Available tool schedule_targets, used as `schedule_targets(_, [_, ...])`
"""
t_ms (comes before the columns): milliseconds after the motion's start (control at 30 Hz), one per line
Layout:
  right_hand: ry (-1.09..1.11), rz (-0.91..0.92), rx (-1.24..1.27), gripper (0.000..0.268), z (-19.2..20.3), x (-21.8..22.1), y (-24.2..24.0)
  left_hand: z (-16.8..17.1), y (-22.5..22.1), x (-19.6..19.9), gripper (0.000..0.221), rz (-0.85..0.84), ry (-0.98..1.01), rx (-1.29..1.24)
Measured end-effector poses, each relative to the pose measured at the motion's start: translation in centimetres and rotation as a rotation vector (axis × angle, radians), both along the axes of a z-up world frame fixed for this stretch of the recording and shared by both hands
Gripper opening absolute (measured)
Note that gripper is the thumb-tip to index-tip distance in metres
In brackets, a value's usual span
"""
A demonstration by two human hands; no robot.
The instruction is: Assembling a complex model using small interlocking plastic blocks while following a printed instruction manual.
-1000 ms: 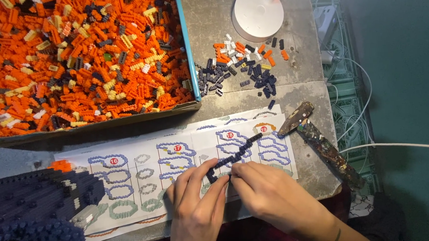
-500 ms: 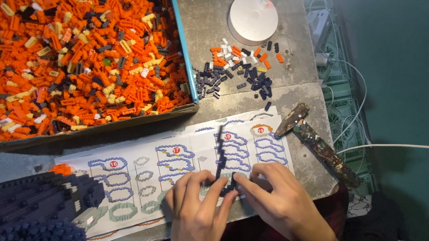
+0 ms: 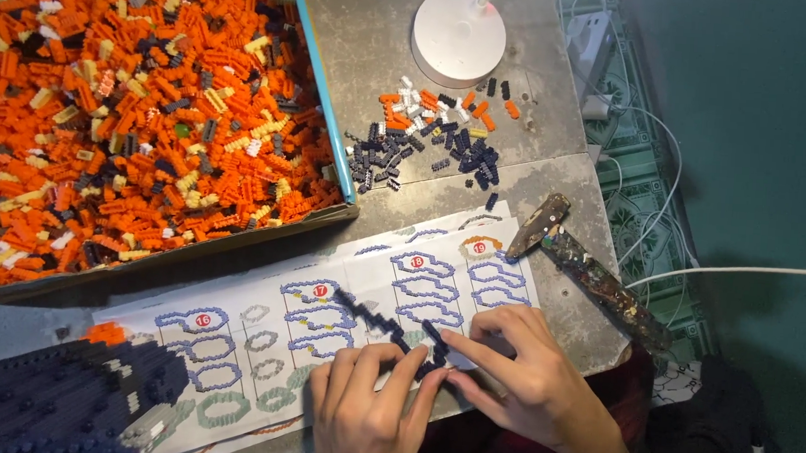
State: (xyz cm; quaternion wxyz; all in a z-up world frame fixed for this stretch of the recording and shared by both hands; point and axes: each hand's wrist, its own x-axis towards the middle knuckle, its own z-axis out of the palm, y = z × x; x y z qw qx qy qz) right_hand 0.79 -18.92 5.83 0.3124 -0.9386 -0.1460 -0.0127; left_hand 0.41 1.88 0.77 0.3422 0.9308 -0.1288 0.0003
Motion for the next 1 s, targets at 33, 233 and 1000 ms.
schedule_targets(33, [-0.001, -0.002, -0.001, 0.052, -0.1, 0.0, -0.1, -0.2, -0.1, 0.0, 0.033, -0.002, -0.001, -0.001])
schedule_targets(233, [0.019, -0.009, 0.015, 0.045, -0.3, 0.0, -0.4, -0.5, -0.1, 0.1, 0.032, -0.001, -0.042, 0.006])
schedule_targets(1000, [-0.010, -0.093, 0.063, 0.040, -1.3, -0.3, -0.1, -1.6, -0.7, 0.2, 0.030, 0.003, 0.027, 0.058])
